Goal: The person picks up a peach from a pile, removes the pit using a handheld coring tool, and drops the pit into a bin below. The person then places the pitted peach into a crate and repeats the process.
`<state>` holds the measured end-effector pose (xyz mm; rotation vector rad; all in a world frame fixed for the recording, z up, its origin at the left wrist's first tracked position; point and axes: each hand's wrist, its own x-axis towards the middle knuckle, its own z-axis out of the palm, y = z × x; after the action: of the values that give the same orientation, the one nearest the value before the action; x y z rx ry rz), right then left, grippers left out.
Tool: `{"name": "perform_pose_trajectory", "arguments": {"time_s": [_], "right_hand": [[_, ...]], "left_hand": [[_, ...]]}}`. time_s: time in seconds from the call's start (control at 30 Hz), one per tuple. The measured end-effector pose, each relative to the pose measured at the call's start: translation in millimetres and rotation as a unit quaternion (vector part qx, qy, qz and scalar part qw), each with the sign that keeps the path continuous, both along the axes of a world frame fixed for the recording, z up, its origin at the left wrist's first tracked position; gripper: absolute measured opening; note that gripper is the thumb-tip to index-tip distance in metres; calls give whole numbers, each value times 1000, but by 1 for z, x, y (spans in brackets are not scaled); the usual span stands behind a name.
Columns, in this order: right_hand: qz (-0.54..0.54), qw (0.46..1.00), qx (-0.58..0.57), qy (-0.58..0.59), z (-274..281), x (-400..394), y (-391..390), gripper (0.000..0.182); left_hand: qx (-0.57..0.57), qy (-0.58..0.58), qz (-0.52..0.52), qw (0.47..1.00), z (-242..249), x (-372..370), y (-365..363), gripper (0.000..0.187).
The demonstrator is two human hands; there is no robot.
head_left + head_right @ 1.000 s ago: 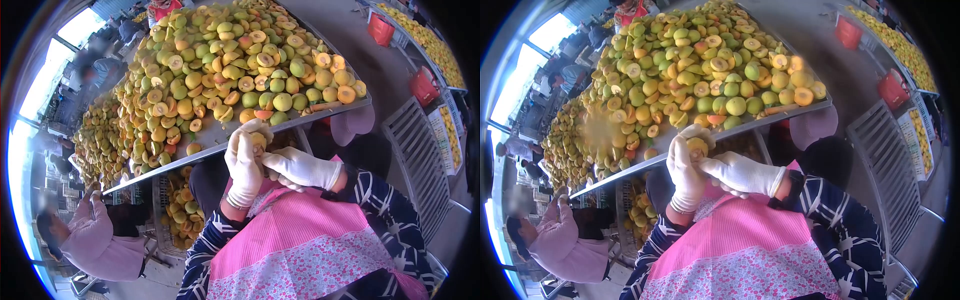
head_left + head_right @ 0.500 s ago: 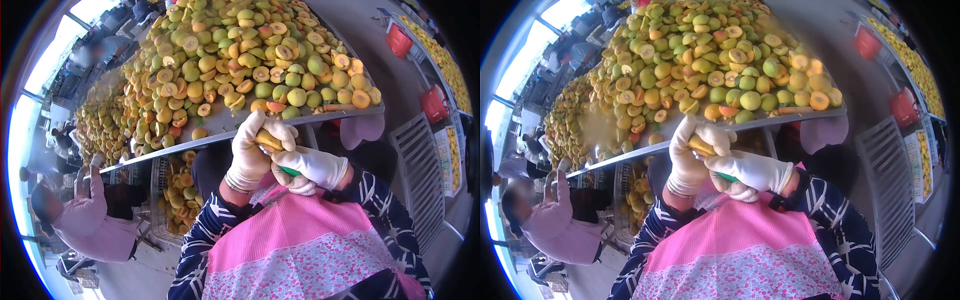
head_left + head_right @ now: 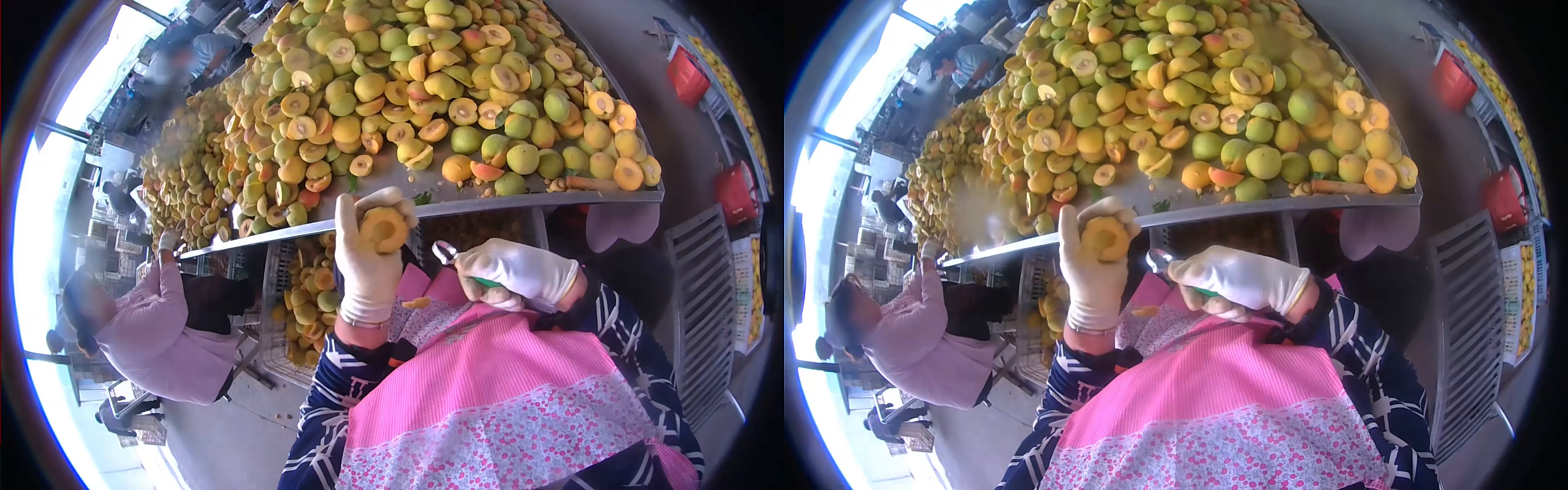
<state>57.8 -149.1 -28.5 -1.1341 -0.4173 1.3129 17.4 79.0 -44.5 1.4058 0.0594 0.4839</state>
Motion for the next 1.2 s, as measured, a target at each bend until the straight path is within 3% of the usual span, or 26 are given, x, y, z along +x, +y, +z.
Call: {"name": "perform_pose_trajectory", "arguments": {"time_s": [0.1,0.13,0.17,0.2,0.23,0.3,0.37,0.4,0.47,0.5,0.57,0.6,0.63,0.7,0.8,0.9,1.0,1.03,1.1,1.2], "right_hand": [[-53,998,-26,-14,-15,14,-21,47],[-76,996,-37,-21,-19,17,-30,44],[-99,994,-47,-28,-24,20,-38,41],[-116,992,-57,-12,-36,21,-47,37],[-133,989,-66,5,-50,21,-53,33],[-151,985,-86,19,-61,21,-55,30],[-159,982,-105,13,-57,19,-51,31],[-114,984,-134,3,-51,24,-51,33],[-122,984,-130,-18,-48,22,-48,34],[-127,983,-130,-31,-48,21,-48,35],[-136,981,-126,-49,-60,18,-51,37],[-142,980,-128,-56,-60,16,-53,37],[-147,978,-131,-62,-58,15,-55,37],[-153,974,-153,-67,-49,14,-59,36],[-183,972,-131,-61,-49,10,-64,35],[-195,974,-97,-63,-40,8,-60,33],[-170,974,-90,-118,-8,8,-37,30],[-187,965,-67,-172,-4,5,-28,31],[-223,933,-23,-283,5,-2,-13,31],[-275,913,-4,-300,7,-13,1,32]], "left_hand": [[26,57,26,998,-8,-32,65,39],[-12,161,89,983,9,-46,76,43],[87,191,66,975,-5,-60,112,45],[280,373,130,875,-17,-72,141,44],[617,477,133,611,-14,-76,147,33],[769,361,166,501,-25,-80,157,26],[605,265,112,743,-19,-33,153,25],[536,254,124,796,-11,-3,127,25],[535,97,72,836,-14,58,94,27],[503,120,40,855,-15,89,80,31],[560,179,41,808,-33,148,60,42],[554,159,-29,817,-45,169,60,51],[583,252,-57,770,-55,184,53,54],[592,237,-30,769,-70,192,43,51],[423,246,-21,872,-73,182,51,45],[77,225,-95,967,-40,130,40,39],[-195,185,-177,947,-15,78,10,36],[-221,176,-230,931,-8,67,3,40],[-301,133,-237,914,14,42,-25,45],[-316,111,-203,920,31,21,-53,52]]}}
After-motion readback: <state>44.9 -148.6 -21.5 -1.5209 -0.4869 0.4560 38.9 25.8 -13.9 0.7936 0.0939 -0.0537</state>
